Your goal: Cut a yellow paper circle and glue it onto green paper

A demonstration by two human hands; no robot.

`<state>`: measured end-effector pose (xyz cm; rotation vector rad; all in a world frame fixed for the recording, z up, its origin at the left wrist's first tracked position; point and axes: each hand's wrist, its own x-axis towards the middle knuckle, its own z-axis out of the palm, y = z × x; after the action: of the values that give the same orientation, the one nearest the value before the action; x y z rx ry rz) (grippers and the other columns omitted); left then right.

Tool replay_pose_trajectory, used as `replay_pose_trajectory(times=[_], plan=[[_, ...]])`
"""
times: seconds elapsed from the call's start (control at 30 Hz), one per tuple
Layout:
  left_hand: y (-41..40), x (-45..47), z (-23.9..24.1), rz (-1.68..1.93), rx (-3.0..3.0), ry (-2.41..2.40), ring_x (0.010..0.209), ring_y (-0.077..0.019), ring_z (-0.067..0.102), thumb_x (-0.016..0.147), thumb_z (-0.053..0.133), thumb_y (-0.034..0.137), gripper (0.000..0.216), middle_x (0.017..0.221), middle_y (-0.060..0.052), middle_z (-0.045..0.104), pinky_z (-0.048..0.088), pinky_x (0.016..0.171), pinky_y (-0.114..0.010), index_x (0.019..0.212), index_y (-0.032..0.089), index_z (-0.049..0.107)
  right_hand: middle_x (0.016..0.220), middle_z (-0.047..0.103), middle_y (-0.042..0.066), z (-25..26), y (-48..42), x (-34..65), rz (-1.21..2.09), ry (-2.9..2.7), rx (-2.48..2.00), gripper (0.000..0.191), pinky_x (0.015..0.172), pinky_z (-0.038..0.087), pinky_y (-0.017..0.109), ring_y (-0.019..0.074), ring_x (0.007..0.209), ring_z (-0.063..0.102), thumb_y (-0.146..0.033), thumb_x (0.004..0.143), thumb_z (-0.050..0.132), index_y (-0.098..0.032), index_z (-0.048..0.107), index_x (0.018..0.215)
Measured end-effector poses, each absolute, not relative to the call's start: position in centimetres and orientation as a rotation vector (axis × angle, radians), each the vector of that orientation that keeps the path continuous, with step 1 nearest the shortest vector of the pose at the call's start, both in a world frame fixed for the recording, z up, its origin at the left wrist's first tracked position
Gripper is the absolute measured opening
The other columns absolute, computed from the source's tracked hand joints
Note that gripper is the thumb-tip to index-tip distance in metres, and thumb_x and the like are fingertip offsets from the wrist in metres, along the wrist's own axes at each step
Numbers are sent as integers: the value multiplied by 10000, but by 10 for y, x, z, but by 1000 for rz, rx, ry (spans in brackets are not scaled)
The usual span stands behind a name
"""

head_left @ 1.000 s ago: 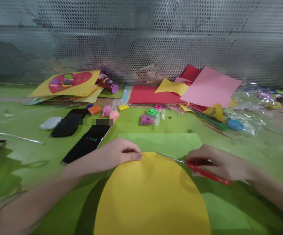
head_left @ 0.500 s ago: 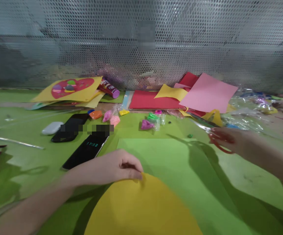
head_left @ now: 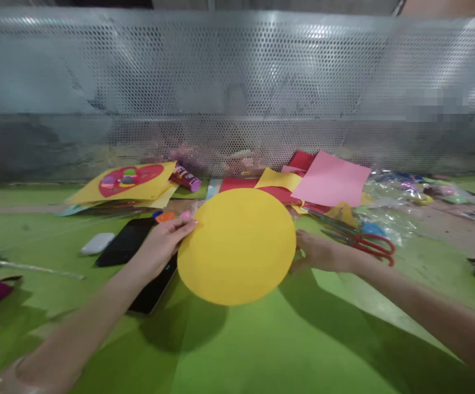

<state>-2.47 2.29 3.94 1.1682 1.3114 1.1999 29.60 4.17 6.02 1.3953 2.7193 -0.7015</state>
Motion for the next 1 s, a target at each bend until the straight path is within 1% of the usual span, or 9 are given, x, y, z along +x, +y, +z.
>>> replay_pose_trajectory(times=[0.13, 0.2, 0.23, 0.3, 0.4, 0.57, 0.67, 0.83, 1.0], plan=[[27, -25, 34, 1284, 1234, 1320, 863, -206, 608, 678, 606, 428, 366, 981, -86, 656, 487, 707, -262, 913, 147, 608, 750, 578, 35, 61, 48, 287, -800, 2655, 1297, 372, 553, 408, 261, 169, 653, 529, -417, 622, 650, -139, 598, 863], [28, -24, 33, 1319, 1271, 1320, 889, -215, 600, 683, 594, 441, 396, 1034, -102, 636, 486, 711, -264, 934, 134, 598, 670, 564, 14, 63, 47, 289, -820, 2641, 1265, 307, 507, 385, 235, 146, 595, 520, -413, 637, 634, -131, 606, 755], [28, -25, 32, 1334, 1287, 1319, 896, -216, 596, 686, 590, 446, 401, 1056, -108, 625, 484, 711, -263, 933, 130, 594, 682, 563, 19, 63, 46, 290, -811, 2647, 1269, 309, 510, 384, 234, 147, 604, 519, -412, 640, 630, -126, 606, 753], [28, -26, 32, 1360, 1315, 1317, 899, -215, 591, 689, 583, 453, 396, 1079, -110, 612, 477, 711, -260, 916, 129, 591, 815, 565, 52, 64, 42, 291, -766, 2685, 1302, 381, 571, 402, 254, 168, 697, 522, -405, 628, 643, -120, 592, 876], [28, -27, 33, 1384, 1353, 1314, 862, -216, 595, 677, 589, 471, 391, 994, -96, 644, 465, 712, -268, 870, 131, 600, 980, 521, 94, 64, 38, 289, -678, 2739, 1351, 531, 680, 404, 299, 203, 821, 495, -390, 599, 673, -113, 526, 1028], [26, -26, 36, 1391, 1393, 1276, 815, -217, 600, 645, 615, 476, 386, 849, -64, 674, 451, 728, -283, 825, 134, 626, 829, 560, 68, 65, 39, 286, -612, 2702, 1336, 460, 612, 395, 287, 190, 712, 504, -380, 573, 687, -92, 568, 911], [26, -24, 35, 1401, 1377, 1252, 818, -214, 598, 627, 636, 463, 372, 846, -64, 675, 451, 734, -278, 802, 134, 637, 867, 560, 81, 65, 43, 287, -587, 2689, 1323, 439, 632, 386, 286, 209, 766, 502, -386, 565, 685, -94, 587, 878], [31, -25, 28, 1478, 1258, 1244, 799, -207, 604, 602, 644, 474, 403, 864, -73, 673, 471, 676, -267, 829, 142, 635, 802, 586, 54, 67, 45, 285, -663, 2608, 1309, 363, 580, 385, 255, 185, 710, 527, -374, 633, 634, -112, 588, 879], [34, -28, 26, 1527, 1146, 1239, 674, -174, 615, 558, 678, 455, 390, 765, -52, 676, 477, 591, -251, 788, 142, 636, 776, 597, 36, 81, 8, 307, -674, 2576, 1343, 270, 571, 392, 256, 186, 707, 547, -333, 682, 614, -124, 612, 853]])
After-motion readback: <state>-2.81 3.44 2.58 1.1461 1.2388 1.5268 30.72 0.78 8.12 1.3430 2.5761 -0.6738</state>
